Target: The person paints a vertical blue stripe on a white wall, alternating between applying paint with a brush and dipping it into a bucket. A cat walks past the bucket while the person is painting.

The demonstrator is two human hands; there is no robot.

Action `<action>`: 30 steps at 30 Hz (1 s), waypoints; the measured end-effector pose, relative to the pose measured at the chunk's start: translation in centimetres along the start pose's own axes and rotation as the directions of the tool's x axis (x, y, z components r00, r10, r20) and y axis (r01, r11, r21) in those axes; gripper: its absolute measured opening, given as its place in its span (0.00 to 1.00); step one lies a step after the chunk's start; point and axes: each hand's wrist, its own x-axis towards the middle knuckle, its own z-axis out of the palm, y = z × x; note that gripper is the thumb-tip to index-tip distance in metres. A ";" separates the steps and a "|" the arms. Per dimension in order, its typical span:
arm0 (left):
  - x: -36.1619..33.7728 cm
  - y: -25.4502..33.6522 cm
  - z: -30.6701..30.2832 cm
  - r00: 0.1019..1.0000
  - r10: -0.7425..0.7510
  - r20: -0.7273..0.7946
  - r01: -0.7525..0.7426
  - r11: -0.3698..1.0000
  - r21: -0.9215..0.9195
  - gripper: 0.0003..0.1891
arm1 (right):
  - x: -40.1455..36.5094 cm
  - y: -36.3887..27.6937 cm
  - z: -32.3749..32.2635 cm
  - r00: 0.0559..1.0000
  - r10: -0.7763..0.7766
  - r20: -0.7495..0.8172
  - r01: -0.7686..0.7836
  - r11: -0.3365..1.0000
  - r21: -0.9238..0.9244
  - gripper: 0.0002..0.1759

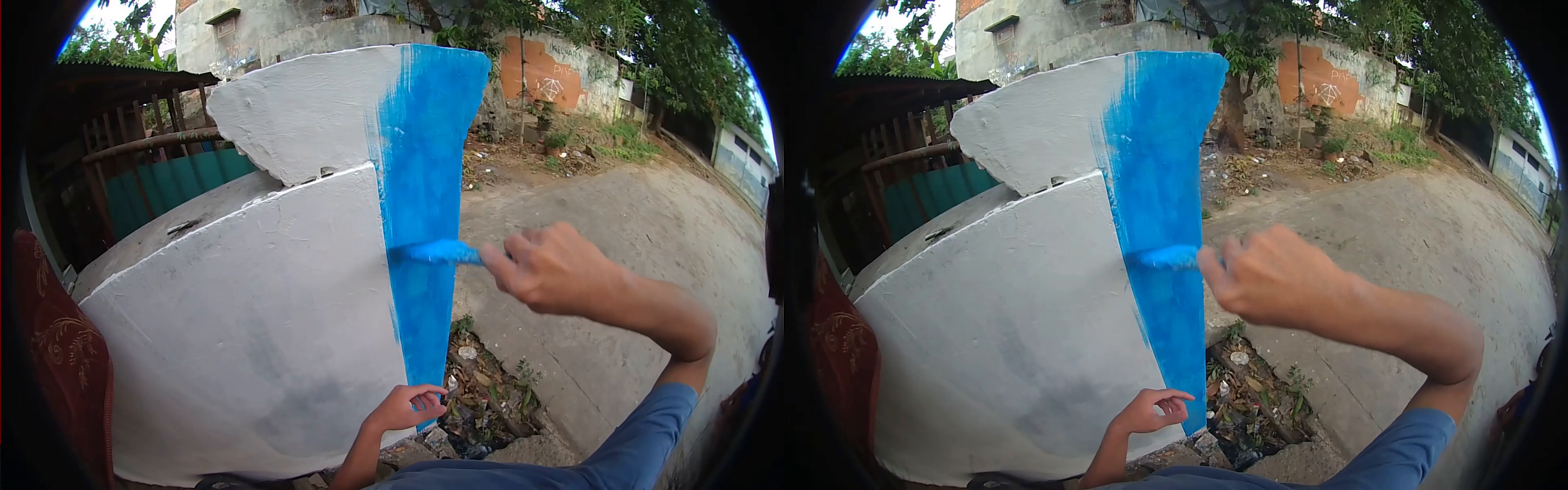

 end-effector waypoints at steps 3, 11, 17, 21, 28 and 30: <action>-0.2 -0.2 0.0 1.000 -0.005 -0.010 0.005 1.000 -0.013 0.18 | 1.4 2.1 0.1 0.983 -0.011 -0.183 0.008 1.000 -0.019 0.07; -0.5 -0.8 -0.6 0.999 0.002 -0.045 -0.003 1.000 -0.017 0.19 | 2.6 4.0 -1.9 0.926 0.078 -0.369 -0.160 0.967 -0.198 0.06; -0.2 -0.9 -0.4 0.999 0.038 -0.031 -0.038 0.999 -0.003 0.23 | 2.7 5.0 -4.2 0.734 -0.066 -0.676 -0.214 0.922 -0.322 0.15; -0.5 -1.3 -0.5 0.999 0.019 -0.033 -0.020 1.000 -0.018 0.23 | 2.4 3.4 -2.5 0.827 0.075 -0.558 -0.282 0.913 -0.296 0.12; -0.7 -1.5 -0.8 1.000 0.017 -0.005 -0.017 1.000 -0.020 0.23 | 0.6 -1.9 1.5 0.955 0.054 -0.291 -0.151 0.934 -0.323 0.21; -0.7 -1.2 -0.9 1.000 0.015 0.000 -0.015 1.000 -0.017 0.23 | 0.2 -2.9 1.8 0.987 0.027 -0.162 -0.077 0.946 -0.316 0.23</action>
